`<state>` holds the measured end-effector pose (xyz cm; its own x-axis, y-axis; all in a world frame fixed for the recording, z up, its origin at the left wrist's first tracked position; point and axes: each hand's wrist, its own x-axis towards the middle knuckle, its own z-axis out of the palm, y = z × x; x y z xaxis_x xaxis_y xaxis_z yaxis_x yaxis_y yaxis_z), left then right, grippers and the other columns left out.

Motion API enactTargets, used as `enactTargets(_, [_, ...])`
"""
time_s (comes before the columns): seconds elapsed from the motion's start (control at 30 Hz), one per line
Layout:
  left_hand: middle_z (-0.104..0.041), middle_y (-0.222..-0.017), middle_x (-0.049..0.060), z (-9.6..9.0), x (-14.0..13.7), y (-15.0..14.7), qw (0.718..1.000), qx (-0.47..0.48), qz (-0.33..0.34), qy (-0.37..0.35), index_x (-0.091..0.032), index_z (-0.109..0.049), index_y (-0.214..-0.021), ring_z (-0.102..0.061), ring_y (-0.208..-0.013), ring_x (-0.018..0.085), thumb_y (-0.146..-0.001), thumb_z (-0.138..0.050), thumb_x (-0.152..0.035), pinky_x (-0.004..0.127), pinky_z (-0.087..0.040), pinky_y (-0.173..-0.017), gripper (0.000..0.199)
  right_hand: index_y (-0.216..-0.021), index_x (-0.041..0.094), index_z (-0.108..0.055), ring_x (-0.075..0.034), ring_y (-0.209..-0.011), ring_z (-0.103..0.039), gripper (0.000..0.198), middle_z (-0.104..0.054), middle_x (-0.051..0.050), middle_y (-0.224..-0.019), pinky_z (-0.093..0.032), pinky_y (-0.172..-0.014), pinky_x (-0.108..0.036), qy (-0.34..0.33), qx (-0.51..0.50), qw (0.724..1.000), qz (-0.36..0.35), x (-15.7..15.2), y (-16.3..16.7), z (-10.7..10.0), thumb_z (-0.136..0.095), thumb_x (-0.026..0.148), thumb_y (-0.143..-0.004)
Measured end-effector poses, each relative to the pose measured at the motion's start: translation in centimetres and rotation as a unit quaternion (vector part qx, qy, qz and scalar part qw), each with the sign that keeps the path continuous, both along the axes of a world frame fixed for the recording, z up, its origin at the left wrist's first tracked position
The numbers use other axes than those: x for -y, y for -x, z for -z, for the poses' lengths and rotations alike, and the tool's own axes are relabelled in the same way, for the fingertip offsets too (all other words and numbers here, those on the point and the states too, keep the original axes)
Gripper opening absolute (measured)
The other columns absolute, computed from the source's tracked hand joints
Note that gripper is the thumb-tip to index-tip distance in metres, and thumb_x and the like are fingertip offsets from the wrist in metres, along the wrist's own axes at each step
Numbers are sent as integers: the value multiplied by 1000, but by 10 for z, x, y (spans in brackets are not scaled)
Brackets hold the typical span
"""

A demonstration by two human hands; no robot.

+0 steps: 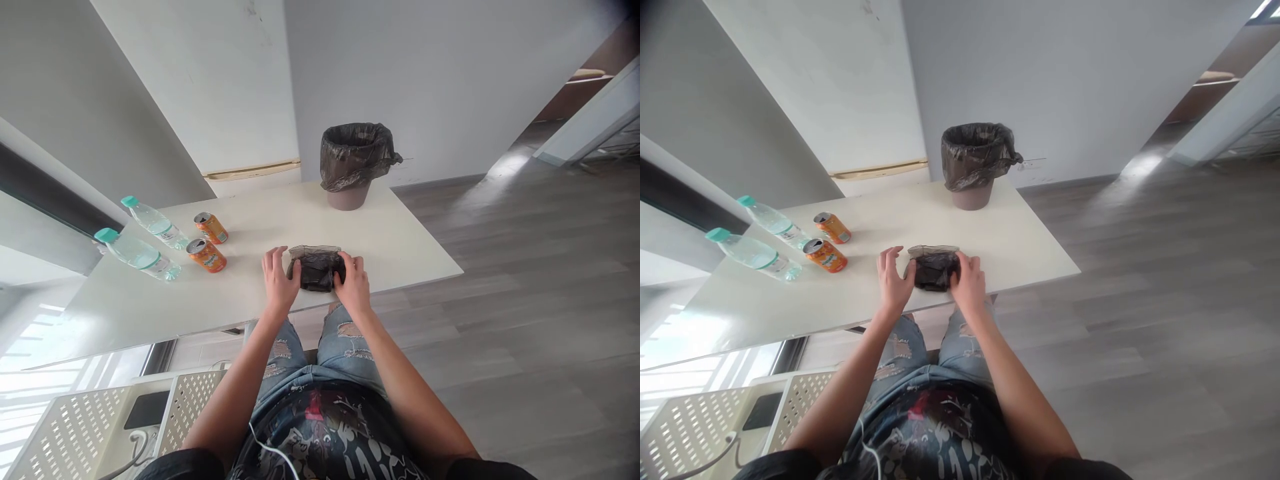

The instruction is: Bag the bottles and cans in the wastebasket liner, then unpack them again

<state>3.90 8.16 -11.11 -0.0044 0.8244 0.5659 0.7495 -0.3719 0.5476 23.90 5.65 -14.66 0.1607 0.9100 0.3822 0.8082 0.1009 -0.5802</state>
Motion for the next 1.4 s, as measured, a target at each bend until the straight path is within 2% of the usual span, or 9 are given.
enactTargets(0.17, [-68,-136,14,-2,25,-7,970,-153,189,15,-24,-64,-132,-61,-131,33,-93,-74,-36,48,-51,-108,41,-136,23,-54,-28,-95,-64,41,-56,-14,-120,-51,-78,-39,1,5,1000,-3,-1,0,4,-50,20,-95])
enactTargets(0.3, [-75,-123,9,4,16,1,969,-125,206,53,-25,-74,-105,-69,-118,27,-96,-65,-23,44,-53,-105,13,-135,23,-54,-27,-94,-64,42,-57,-13,-119,-51,-82,-39,3,0,1000,-5,-2,0,4,-52,17,-93])
enactTargets(0.47, [-79,-96,4,-5,-1,11,979,46,123,155,-23,-74,-98,-73,-93,21,-97,-57,-27,32,-55,-87,18,-135,23,-55,-27,-92,-65,42,-58,-13,-119,-52,-81,-40,11,-6,1000,1,-2,-1,5,-52,16,-93])
enactTargets(0.67, [-75,-85,6,-3,-29,14,959,45,-39,276,-22,-66,-73,-70,-88,24,-85,-59,-21,35,-52,-83,14,-135,21,-56,-26,-88,-65,38,-58,-15,-122,-54,-81,-42,15,-24,1000,6,-2,-1,3,-51,21,-97])
enactTargets(0.83, [-74,-116,9,-11,-18,8,986,71,-22,148,-22,-69,-106,-69,-109,27,-83,-58,-14,41,-56,-95,27,-136,21,-57,-25,-86,-65,40,-58,-15,-122,-56,-84,-43,29,-24,999,11,-2,-1,4,-51,22,-97])
enactTargets(0.97, [-63,-149,11,-13,2,-7,976,-85,202,2,-24,-62,-138,-53,-145,27,-98,-47,-17,49,-42,-123,44,-133,20,-59,-28,-91,-66,38,-58,-14,-121,-57,-89,-47,36,-33,999,4,-3,-4,3,-51,24,-96])
enactTargets(1.1, [-40,-171,14,8,-17,-22,930,-250,256,80,-17,-41,-164,-28,-164,31,-109,-35,-35,55,-25,-133,58,-128,17,-62,-31,-104,-67,34,-57,-17,-120,-59,-93,-47,31,-55,998,0,-6,-5,5,-50,24,-97])
enactTargets(1.27, [-28,-176,15,30,-49,-23,910,-291,257,144,-14,-25,-171,-18,-167,31,-111,-25,-47,55,-18,-135,68,-135,12,-62,-34,-121,-61,42,-55,-23,-130,-56,-101,-50,-13,-44,998,35,1,-4,3,-46,16,-96])
enactTargets(1.4, [-21,-178,13,30,-56,-15,885,-316,310,144,-15,-20,-173,-13,-168,30,-111,-26,-50,53,-16,-136,71,-149,20,-56,-34,-149,-43,48,-49,-17,-158,-39,-121,-55,-66,77,989,-110,6,-20,-7,-44,19,-103])
